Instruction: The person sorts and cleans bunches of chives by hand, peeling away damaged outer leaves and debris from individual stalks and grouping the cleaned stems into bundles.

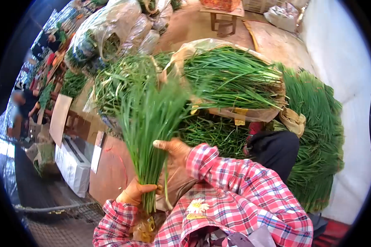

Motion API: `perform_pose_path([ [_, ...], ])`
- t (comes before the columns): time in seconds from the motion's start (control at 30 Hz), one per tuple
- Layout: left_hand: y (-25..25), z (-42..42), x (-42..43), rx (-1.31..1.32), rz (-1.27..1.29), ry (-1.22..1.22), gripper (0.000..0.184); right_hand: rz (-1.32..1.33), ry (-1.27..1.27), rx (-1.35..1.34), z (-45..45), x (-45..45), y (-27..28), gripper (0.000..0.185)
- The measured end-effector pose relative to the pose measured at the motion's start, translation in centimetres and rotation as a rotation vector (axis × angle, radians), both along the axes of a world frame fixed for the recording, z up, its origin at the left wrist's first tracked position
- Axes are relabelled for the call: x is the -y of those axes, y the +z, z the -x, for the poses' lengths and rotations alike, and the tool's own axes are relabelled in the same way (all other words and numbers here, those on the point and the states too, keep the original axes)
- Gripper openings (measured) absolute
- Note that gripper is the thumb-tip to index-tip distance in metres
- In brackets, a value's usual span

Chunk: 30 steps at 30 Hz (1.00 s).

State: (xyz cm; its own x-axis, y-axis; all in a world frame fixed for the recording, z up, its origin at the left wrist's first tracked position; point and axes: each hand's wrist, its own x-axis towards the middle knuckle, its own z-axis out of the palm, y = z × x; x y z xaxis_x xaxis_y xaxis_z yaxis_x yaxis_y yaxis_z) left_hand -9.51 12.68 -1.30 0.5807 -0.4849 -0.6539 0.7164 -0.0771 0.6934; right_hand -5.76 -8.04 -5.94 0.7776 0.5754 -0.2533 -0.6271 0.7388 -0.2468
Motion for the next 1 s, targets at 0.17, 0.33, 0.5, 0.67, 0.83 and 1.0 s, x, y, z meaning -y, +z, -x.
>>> perform_pose_path([
  [0.17,-1.5,2.6,-4.6,-0.179,-0.114,0.027,0.035,0.241,-0.125,-0.128,0.5,-0.2,-4.7,0.043],
  [0.33,-3.4,5.4,-7.1,-0.172,-0.169,0.058,0.032,0.406,-0.129,-0.268,1.0,2.2,-7.4,0.034],
  [0.5,-3.5,6.2,-8.1,-0.196,-0.184,0.042,0.026,0.437,-0.575,-0.264,-0.5,13.1,-12.7,0.043],
  [0.67,-4.8,6.3,-8.7,-0.18,-0.154,0.044,0.027,2.236,0.499,0.222,-1.4,17.5,-8.5,0.076],
  [0.83,-5.0,6.4,-8.3,-0.166,-0.178,0.028,0.029,1.989,-0.124,0.716,-1.0,14.0,-3.7,0.039],
  [1.0,-4.6,6.3,-8.1,-0.13,-0.251,0.0,0.035,1.849,0.059,1.367,-1.2,4.7,-3.0,0.04],
])
